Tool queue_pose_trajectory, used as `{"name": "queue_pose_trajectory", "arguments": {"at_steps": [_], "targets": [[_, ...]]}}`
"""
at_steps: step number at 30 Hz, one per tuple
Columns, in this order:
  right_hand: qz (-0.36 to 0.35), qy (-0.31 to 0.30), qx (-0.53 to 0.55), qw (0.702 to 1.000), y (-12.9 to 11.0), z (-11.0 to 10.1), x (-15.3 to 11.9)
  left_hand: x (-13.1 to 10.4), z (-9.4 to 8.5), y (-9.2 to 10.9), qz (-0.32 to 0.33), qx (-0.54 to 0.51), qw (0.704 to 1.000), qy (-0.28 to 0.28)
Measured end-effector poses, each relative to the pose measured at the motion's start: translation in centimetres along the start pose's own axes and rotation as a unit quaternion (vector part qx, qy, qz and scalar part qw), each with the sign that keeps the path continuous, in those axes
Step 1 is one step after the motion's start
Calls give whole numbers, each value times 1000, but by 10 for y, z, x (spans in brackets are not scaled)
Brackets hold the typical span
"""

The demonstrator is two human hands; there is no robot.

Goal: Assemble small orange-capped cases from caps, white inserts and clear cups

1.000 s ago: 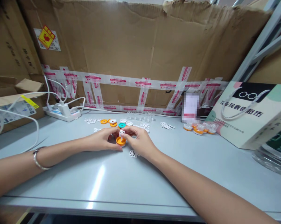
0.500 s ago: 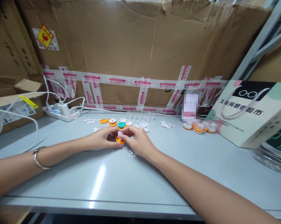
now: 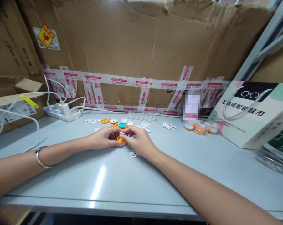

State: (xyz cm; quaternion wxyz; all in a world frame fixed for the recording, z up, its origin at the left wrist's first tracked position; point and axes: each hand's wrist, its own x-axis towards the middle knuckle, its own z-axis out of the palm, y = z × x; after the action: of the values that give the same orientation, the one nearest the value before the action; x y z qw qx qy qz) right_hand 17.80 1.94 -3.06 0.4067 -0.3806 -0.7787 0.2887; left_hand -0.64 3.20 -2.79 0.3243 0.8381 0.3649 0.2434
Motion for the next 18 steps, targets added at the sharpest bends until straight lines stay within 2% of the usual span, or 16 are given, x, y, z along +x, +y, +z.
{"name": "queue_pose_trajectory", "arguments": {"at_steps": [10,18], "targets": [[3,3,30,1000,5,5,0,0,0,0,-6,1,1000,4],[-2,-3,8,1000,5,5,1,1,1,-1,-16,-13,1000,3]]}}
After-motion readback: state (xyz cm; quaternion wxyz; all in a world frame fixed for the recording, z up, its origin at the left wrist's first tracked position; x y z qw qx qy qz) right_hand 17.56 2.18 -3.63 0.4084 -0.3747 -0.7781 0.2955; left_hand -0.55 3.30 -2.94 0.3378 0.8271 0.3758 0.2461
